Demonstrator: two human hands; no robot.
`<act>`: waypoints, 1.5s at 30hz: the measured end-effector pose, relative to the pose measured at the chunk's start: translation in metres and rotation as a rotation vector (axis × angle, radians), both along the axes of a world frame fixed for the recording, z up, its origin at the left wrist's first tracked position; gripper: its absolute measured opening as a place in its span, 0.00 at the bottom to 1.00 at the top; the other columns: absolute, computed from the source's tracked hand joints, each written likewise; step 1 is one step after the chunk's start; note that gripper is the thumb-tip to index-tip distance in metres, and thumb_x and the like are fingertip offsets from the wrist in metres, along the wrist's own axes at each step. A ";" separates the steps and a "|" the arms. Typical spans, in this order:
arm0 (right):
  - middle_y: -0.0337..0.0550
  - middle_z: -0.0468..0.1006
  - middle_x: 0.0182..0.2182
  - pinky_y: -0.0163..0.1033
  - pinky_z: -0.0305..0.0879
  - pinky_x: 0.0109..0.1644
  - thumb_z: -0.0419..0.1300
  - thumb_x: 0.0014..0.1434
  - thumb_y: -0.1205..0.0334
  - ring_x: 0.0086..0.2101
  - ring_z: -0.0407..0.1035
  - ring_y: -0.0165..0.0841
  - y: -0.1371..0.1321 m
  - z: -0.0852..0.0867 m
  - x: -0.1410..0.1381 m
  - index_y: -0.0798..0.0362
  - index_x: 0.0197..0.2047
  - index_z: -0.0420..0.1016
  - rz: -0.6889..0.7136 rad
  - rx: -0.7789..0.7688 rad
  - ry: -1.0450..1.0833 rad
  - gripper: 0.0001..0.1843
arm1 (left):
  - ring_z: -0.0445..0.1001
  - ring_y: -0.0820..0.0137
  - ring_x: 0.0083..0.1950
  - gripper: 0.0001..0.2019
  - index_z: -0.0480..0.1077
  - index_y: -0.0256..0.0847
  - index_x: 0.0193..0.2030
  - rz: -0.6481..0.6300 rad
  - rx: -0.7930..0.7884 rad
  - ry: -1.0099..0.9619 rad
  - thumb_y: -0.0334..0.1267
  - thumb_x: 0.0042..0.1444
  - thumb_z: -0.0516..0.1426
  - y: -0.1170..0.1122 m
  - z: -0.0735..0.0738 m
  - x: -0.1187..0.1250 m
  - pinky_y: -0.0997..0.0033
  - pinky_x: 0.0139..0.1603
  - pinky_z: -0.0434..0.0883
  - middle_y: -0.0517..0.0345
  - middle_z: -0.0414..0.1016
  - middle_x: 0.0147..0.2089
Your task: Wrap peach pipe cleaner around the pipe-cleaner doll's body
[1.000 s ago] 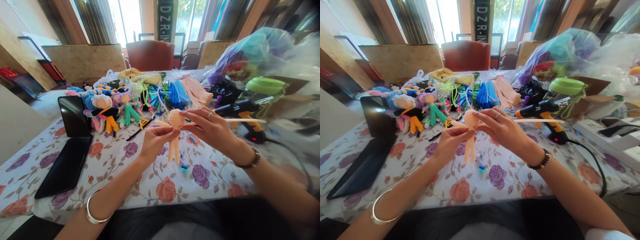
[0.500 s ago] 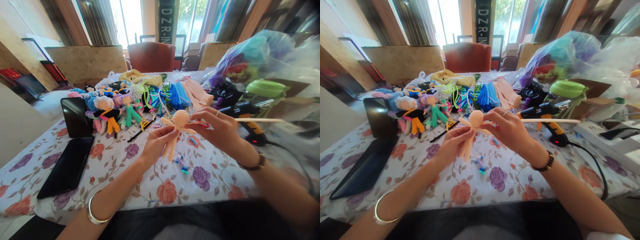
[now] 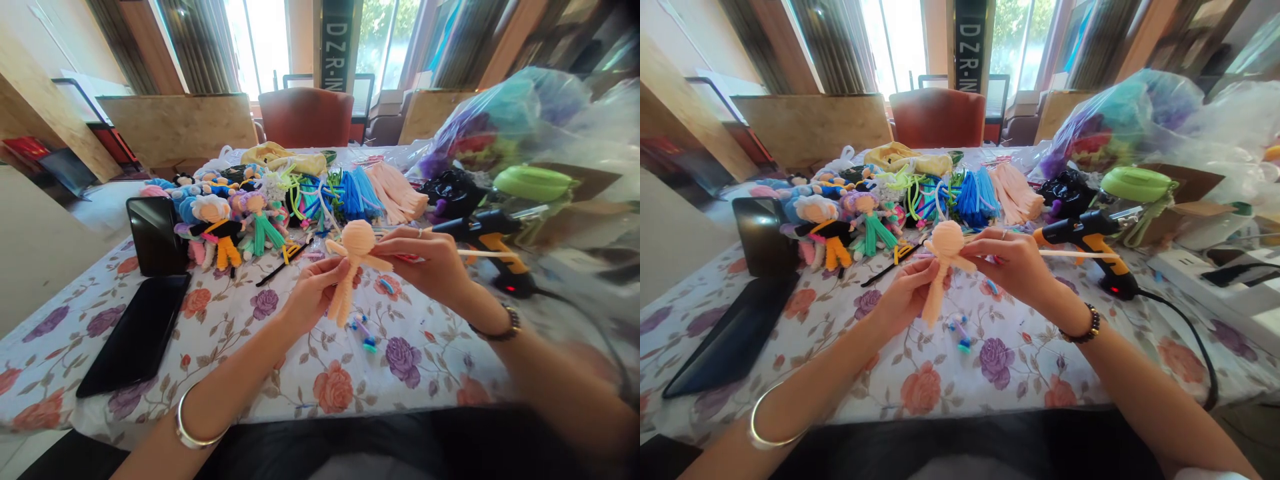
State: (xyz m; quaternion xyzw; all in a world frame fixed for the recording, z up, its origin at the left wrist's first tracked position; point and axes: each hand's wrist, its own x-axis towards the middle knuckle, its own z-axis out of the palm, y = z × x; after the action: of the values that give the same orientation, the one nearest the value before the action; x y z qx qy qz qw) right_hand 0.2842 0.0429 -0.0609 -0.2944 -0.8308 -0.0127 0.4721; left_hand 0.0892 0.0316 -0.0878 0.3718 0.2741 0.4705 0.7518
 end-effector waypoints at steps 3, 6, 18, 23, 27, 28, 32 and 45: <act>0.40 0.81 0.31 0.33 0.72 0.30 0.63 0.57 0.64 0.29 0.75 0.28 0.001 -0.005 -0.001 0.47 0.34 0.80 0.007 0.026 0.004 0.03 | 0.70 0.77 0.26 0.15 0.77 0.36 0.29 0.014 -0.025 0.010 0.43 0.38 0.71 -0.001 0.000 0.002 0.77 0.29 0.65 0.58 0.75 0.26; 0.41 0.81 0.30 0.33 0.71 0.29 0.63 0.57 0.65 0.28 0.75 0.29 0.002 -0.009 -0.005 0.49 0.33 0.79 -0.007 0.096 0.020 0.03 | 0.70 0.78 0.25 0.15 0.76 0.36 0.29 0.015 -0.038 0.005 0.43 0.38 0.71 -0.001 0.000 0.003 0.78 0.28 0.65 0.59 0.75 0.26; 0.40 0.79 0.28 0.36 0.70 0.31 0.64 0.57 0.67 0.27 0.72 0.29 -0.002 -0.021 -0.011 0.51 0.34 0.74 -0.156 0.511 -0.127 0.02 | 0.71 0.79 0.24 0.13 0.76 0.36 0.27 0.049 -0.017 -0.004 0.41 0.37 0.71 0.000 0.001 0.004 0.80 0.28 0.67 0.61 0.75 0.25; 0.39 0.78 0.27 0.36 0.71 0.32 0.65 0.55 0.65 0.27 0.72 0.30 -0.007 -0.020 -0.014 0.50 0.36 0.73 -0.205 0.564 -0.134 0.05 | 0.71 0.79 0.24 0.13 0.77 0.36 0.27 0.051 -0.004 0.003 0.42 0.38 0.71 -0.003 0.001 0.004 0.78 0.28 0.67 0.60 0.75 0.25; 0.38 0.78 0.26 0.35 0.71 0.32 0.64 0.55 0.66 0.27 0.72 0.29 -0.010 -0.017 -0.017 0.50 0.39 0.72 -0.211 0.496 -0.028 0.07 | 0.71 0.78 0.24 0.13 0.77 0.36 0.28 0.039 0.012 0.019 0.42 0.39 0.70 -0.005 -0.001 0.006 0.77 0.30 0.68 0.58 0.76 0.26; 0.38 0.78 0.27 0.35 0.71 0.32 0.64 0.56 0.67 0.27 0.72 0.29 -0.010 -0.016 -0.017 0.50 0.39 0.72 -0.195 0.484 -0.027 0.07 | 0.72 0.78 0.25 0.13 0.77 0.36 0.28 0.036 0.009 0.016 0.42 0.39 0.70 -0.005 -0.001 0.006 0.77 0.30 0.68 0.58 0.76 0.26; 0.40 0.80 0.30 0.35 0.73 0.34 0.65 0.56 0.68 0.30 0.74 0.30 -0.008 -0.012 -0.014 0.51 0.40 0.71 -0.071 0.452 -0.104 0.08 | 0.72 0.78 0.25 0.13 0.77 0.36 0.28 0.054 -0.006 0.004 0.42 0.39 0.70 -0.006 -0.001 0.007 0.79 0.29 0.68 0.59 0.76 0.25; 0.38 0.81 0.34 0.37 0.76 0.40 0.63 0.58 0.68 0.33 0.74 0.29 -0.006 -0.012 -0.008 0.49 0.45 0.72 -0.049 0.461 -0.220 0.12 | 0.72 0.78 0.23 0.14 0.77 0.35 0.26 0.053 -0.035 0.041 0.42 0.36 0.71 -0.004 0.003 0.003 0.78 0.27 0.69 0.59 0.76 0.25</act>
State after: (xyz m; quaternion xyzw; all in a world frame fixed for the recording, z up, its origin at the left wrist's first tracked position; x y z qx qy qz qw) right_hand 0.2761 0.0370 -0.0730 -0.1958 -0.8451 -0.2453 0.4329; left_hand 0.0925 0.0275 -0.0848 0.3607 0.3076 0.4775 0.7398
